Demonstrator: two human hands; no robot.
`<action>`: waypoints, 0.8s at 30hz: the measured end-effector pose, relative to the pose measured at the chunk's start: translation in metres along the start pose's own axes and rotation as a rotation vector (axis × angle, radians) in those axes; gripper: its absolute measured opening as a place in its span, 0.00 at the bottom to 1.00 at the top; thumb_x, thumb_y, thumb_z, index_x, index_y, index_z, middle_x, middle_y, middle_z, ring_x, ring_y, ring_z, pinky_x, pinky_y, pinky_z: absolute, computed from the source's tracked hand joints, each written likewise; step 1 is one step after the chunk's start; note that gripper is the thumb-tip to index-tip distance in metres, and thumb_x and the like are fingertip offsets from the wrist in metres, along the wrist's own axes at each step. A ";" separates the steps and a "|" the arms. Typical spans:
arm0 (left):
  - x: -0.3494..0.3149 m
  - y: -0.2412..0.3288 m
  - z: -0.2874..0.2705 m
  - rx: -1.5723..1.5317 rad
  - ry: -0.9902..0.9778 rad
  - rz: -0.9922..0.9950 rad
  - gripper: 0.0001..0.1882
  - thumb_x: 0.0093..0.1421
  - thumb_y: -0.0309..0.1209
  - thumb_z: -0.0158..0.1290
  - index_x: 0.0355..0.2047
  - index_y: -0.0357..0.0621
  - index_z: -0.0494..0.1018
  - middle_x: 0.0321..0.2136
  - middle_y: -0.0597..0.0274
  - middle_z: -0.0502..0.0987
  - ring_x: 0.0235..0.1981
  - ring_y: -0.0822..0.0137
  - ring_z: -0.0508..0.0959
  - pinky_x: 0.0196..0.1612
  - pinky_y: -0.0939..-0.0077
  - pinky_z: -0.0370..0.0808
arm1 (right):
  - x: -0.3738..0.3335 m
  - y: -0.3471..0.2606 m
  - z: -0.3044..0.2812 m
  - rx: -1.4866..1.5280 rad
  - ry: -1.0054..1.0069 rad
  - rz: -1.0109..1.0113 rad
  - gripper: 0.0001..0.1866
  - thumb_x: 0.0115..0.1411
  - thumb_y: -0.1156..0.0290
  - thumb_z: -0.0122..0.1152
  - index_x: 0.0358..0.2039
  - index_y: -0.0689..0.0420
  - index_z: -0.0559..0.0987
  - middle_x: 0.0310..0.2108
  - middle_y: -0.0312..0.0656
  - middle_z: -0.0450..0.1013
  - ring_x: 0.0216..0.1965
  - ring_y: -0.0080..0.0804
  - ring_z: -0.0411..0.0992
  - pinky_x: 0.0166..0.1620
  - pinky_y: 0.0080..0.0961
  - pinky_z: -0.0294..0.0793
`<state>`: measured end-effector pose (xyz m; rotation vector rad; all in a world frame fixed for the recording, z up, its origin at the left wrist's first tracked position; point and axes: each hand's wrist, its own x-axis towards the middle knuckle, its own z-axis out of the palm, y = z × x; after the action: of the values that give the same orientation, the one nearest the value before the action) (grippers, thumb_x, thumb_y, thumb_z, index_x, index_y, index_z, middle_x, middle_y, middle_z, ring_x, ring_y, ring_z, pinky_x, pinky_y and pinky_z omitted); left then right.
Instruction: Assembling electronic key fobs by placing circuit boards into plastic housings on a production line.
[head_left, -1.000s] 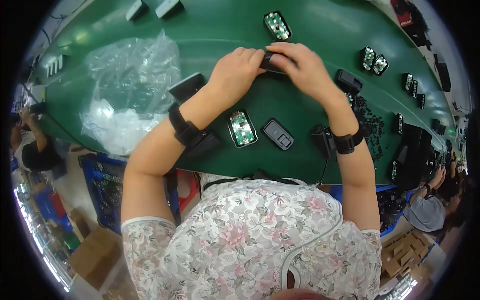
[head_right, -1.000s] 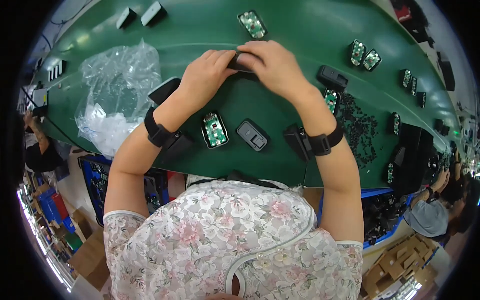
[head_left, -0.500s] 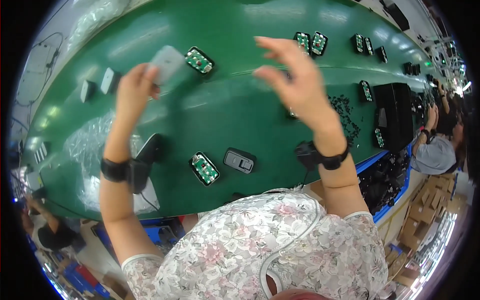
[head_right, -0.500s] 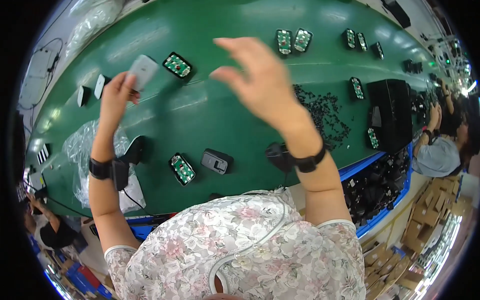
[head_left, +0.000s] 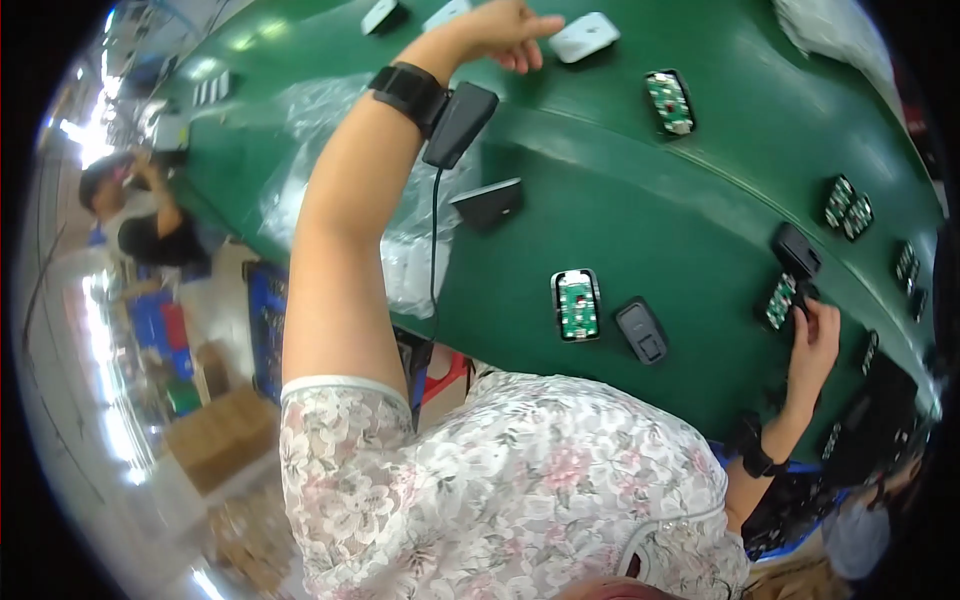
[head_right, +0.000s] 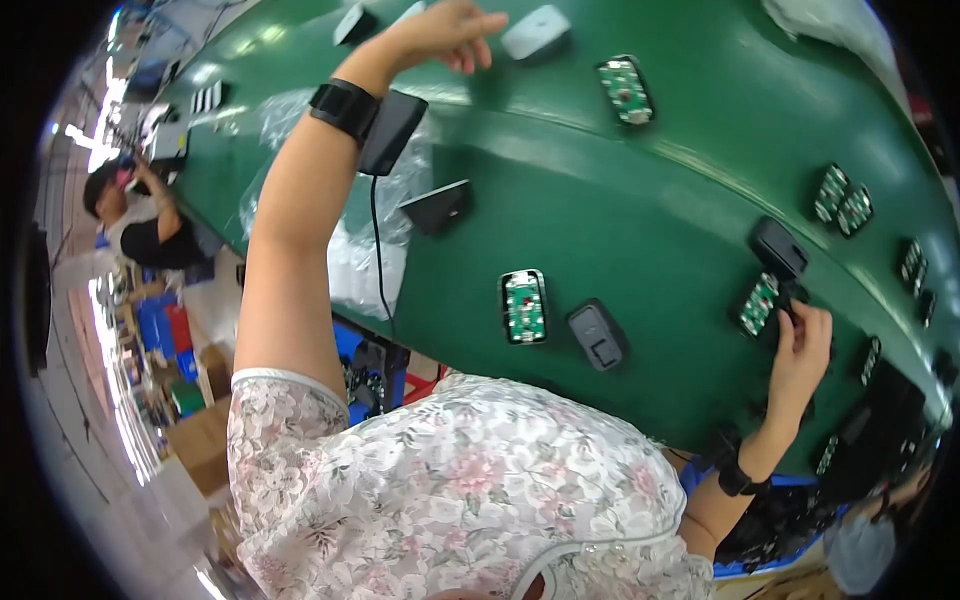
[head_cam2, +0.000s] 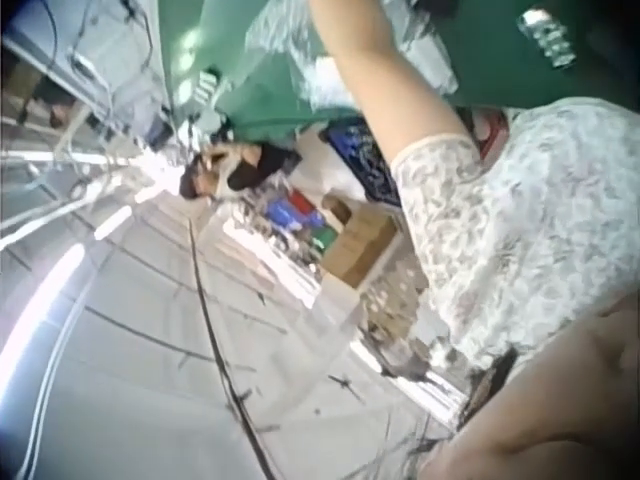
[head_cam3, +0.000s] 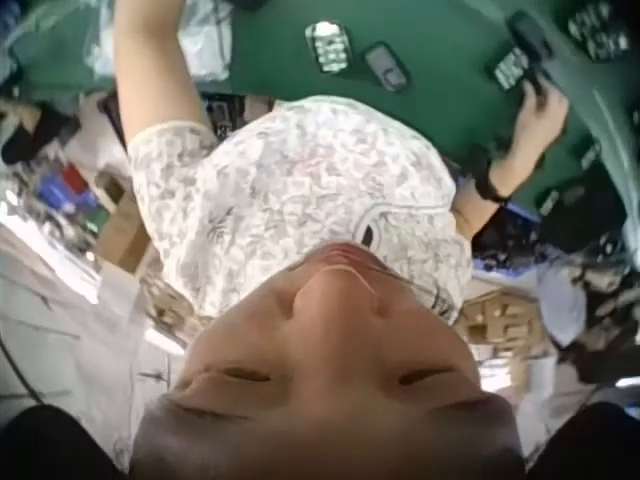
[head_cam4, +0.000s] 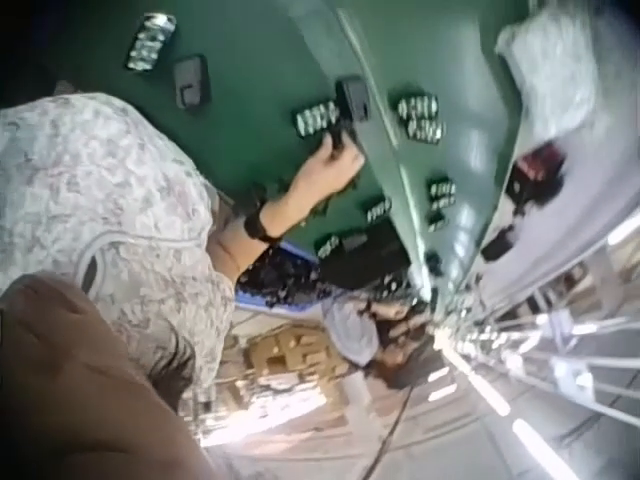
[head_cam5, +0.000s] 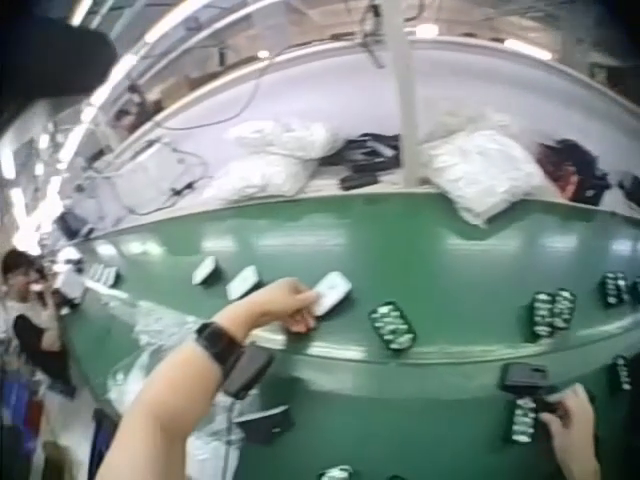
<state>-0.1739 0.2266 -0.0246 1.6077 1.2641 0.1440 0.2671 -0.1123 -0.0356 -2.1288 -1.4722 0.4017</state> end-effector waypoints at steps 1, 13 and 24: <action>-0.001 0.010 0.002 0.011 -0.047 0.008 0.25 0.64 0.47 0.47 0.26 0.34 0.73 0.19 0.56 0.78 0.17 0.69 0.77 0.19 0.77 0.72 | 0.000 0.000 0.000 -0.068 -0.010 0.006 0.07 0.58 0.78 0.58 0.37 0.64 0.74 0.29 0.36 0.65 0.28 0.22 0.63 0.34 0.17 0.65; -0.246 -0.076 -0.009 0.815 0.380 -0.255 0.22 0.51 0.32 0.60 0.46 0.39 0.72 0.46 0.49 0.75 0.48 0.51 0.73 0.51 0.63 0.69 | -0.001 0.048 -0.005 0.001 0.184 0.092 0.10 0.62 0.67 0.57 0.39 0.61 0.74 0.32 0.35 0.72 0.31 0.20 0.68 0.38 0.17 0.69; -0.311 -0.040 0.006 0.957 0.963 0.214 0.04 0.50 0.22 0.50 0.28 0.40 0.72 0.26 0.53 0.75 0.30 0.52 0.75 0.34 0.64 0.71 | 0.017 0.063 -0.014 0.045 0.190 0.059 0.12 0.65 0.71 0.51 0.47 0.59 0.75 0.32 0.37 0.75 0.28 0.20 0.70 0.34 0.16 0.70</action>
<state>-0.3321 -0.0204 0.0873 2.6621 2.0603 0.5608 0.3292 -0.1174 -0.0592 -2.1154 -1.2844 0.2437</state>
